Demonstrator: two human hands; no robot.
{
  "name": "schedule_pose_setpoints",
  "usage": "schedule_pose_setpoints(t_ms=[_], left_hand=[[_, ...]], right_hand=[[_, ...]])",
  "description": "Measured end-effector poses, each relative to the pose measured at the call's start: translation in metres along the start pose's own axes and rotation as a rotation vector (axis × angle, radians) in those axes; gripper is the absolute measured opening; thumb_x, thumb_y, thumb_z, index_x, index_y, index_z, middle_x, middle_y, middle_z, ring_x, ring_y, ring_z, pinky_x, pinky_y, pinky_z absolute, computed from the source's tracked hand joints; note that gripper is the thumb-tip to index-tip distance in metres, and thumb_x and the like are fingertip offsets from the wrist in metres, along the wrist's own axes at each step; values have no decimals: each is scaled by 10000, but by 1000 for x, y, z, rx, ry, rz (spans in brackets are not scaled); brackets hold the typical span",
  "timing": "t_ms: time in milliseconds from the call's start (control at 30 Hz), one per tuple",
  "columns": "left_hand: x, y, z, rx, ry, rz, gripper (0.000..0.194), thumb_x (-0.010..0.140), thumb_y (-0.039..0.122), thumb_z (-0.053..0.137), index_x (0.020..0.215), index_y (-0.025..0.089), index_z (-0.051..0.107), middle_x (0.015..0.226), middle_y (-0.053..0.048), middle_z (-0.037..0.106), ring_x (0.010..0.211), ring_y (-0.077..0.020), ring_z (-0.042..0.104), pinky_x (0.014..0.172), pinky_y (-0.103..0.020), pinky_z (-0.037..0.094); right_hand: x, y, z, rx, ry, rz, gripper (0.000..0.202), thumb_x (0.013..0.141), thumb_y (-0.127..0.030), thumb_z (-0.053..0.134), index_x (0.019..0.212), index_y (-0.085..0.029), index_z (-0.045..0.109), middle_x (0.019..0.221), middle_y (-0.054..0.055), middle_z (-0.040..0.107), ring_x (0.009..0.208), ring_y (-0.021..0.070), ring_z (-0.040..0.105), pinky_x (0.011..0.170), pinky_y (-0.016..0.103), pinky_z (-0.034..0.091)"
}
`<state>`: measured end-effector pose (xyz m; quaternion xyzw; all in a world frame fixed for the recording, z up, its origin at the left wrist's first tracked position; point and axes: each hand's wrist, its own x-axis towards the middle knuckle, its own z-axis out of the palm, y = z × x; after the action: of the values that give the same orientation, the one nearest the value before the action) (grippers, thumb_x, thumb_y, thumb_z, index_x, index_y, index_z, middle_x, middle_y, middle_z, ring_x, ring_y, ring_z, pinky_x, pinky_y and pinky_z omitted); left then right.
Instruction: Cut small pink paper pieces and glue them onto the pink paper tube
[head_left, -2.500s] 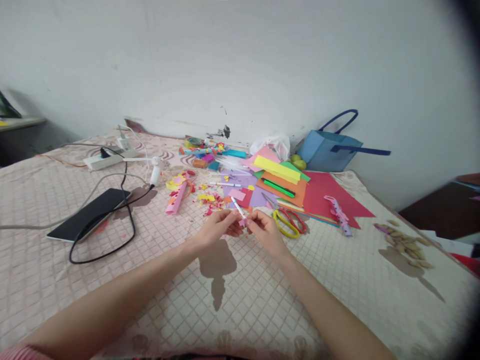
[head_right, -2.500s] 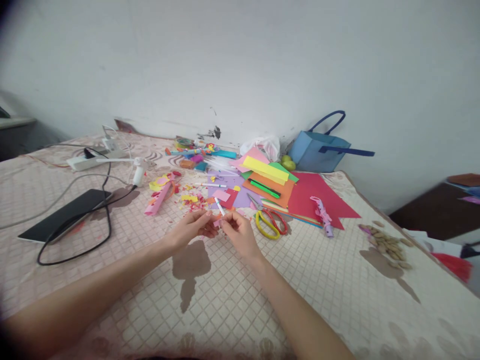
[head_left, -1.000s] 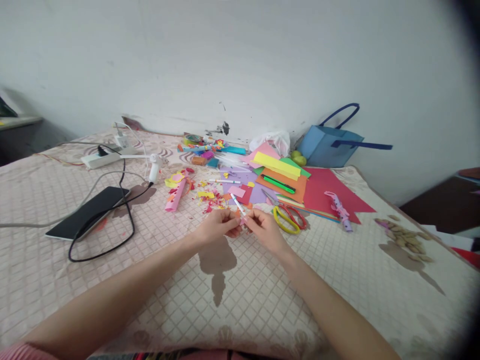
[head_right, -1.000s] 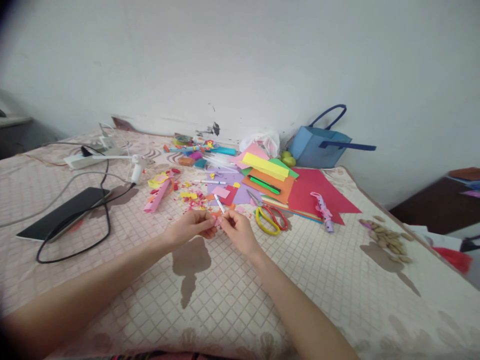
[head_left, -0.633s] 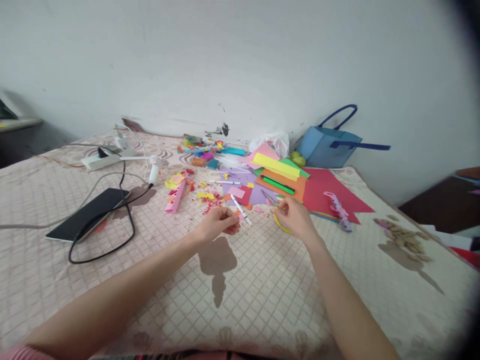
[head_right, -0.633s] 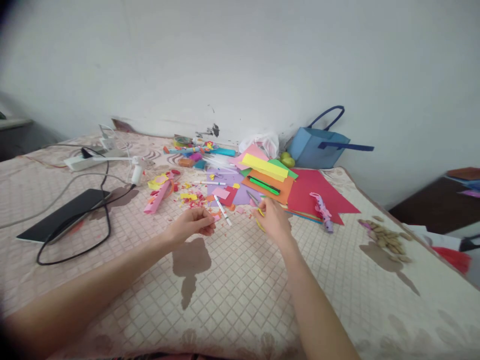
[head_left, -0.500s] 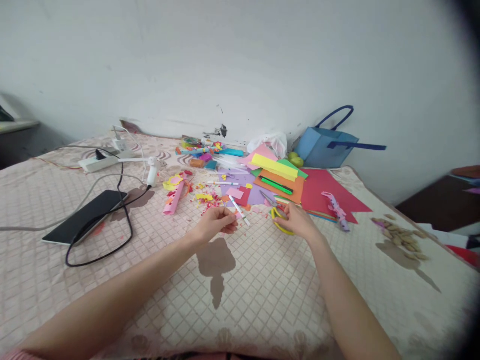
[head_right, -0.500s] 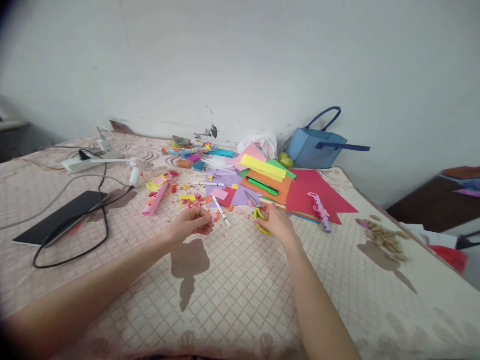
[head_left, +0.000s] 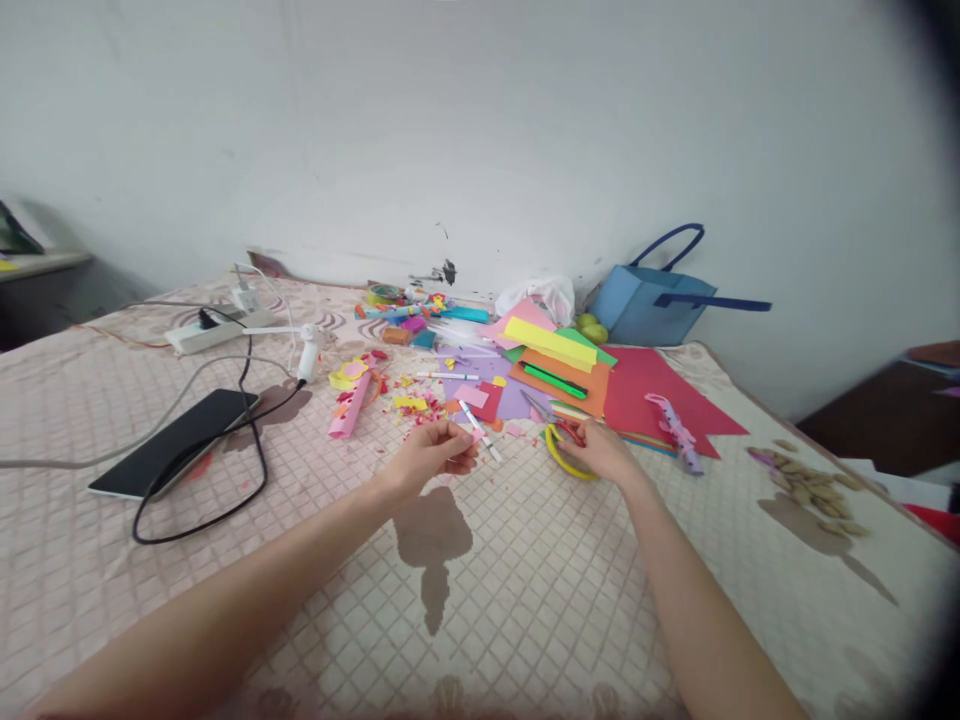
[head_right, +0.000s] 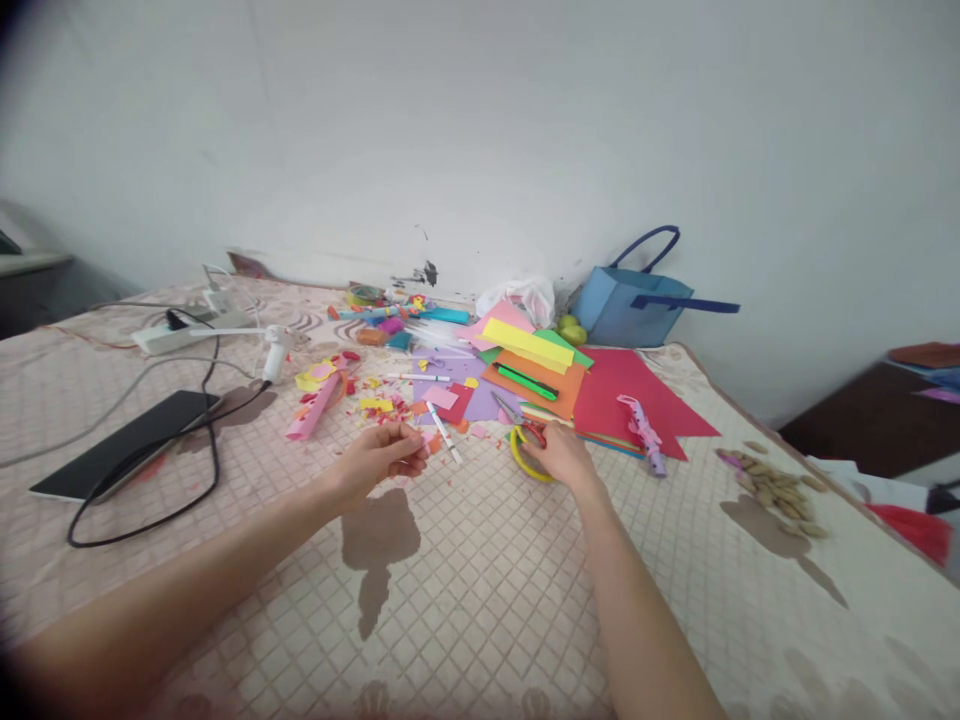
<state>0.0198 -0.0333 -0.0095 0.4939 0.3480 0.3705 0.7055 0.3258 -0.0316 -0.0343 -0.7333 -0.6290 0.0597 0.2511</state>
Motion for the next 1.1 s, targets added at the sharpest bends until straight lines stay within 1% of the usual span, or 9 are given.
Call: schedule_pose_setpoints(t_ms=[133, 233, 267, 367, 433, 533, 833, 967, 1100], left_hand=[[1, 1, -1, -5, 2, 1, 272, 701, 368, 685, 717, 129, 556, 695, -18, 626, 602, -90, 586, 626, -239, 473], [3, 4, 3, -2, -5, 12, 280, 696, 378, 686, 713, 131, 554, 701, -22, 631, 600, -90, 588, 628, -240, 476], [4, 5, 5, -1, -2, 21, 283, 692, 381, 689, 713, 133, 555, 708, -25, 636, 603, -91, 590, 629, -241, 477], [11, 6, 12, 15, 3, 28, 296, 670, 392, 702, 710, 134, 563, 722, -39, 651, 606, -102, 601, 632, -253, 485], [15, 5, 17, 43, -10, 21, 309, 658, 402, 709, 700, 131, 566, 701, -45, 652, 591, -110, 606, 628, -265, 494], [18, 3, 22, 88, -16, 34, 314, 650, 406, 713, 698, 131, 569, 680, -50, 655, 585, -121, 612, 617, -273, 504], [19, 2, 25, 130, 18, 31, 314, 656, 420, 705, 694, 124, 608, 656, -69, 663, 588, -134, 627, 603, -272, 515], [17, 4, 23, 61, 27, 20, 286, 629, 373, 736, 660, 124, 599, 651, -64, 656, 559, -123, 613, 600, -267, 505], [12, 10, 20, -136, 73, 43, 227, 667, 329, 716, 729, 139, 607, 724, -54, 660, 641, -124, 622, 653, -267, 497]], right_hand=[[-2, -9, -11, 174, 6, 13, 288, 674, -456, 613, 614, -218, 462, 580, 33, 546, 599, 204, 550, 503, 289, 352], [-10, -36, -14, 360, -29, -14, 320, 755, -521, 508, 793, -203, 522, 691, 32, 598, 591, 164, 567, 493, 266, 394], [-14, -50, -11, 456, -56, -34, 344, 748, -539, 517, 843, -209, 525, 722, 19, 600, 577, 142, 560, 487, 252, 401], [-29, -92, 1, 1033, -138, 3, 371, 623, -469, 705, 820, -214, 520, 627, -43, 530, 461, 92, 469, 429, 223, 366], [-36, -113, 10, 1185, -117, 7, 318, 646, -435, 707, 746, -207, 509, 571, -64, 481, 437, 76, 440, 420, 211, 358], [-41, -125, 17, 1199, -133, 15, 279, 668, -390, 705, 722, -192, 516, 562, -60, 483, 438, 72, 436, 407, 202, 346], [-44, -124, 20, 1194, -109, 68, 291, 644, -364, 720, 718, -186, 501, 582, -72, 469, 440, 57, 413, 401, 190, 323], [-47, -127, 19, 1175, -131, 41, 313, 684, -441, 686, 732, -186, 510, 584, -61, 466, 447, 67, 409, 411, 205, 323], [-56, -131, 22, 1174, -230, 18, 393, 802, -572, 487, 713, -190, 501, 564, -46, 450, 444, 81, 403, 429, 220, 320]])
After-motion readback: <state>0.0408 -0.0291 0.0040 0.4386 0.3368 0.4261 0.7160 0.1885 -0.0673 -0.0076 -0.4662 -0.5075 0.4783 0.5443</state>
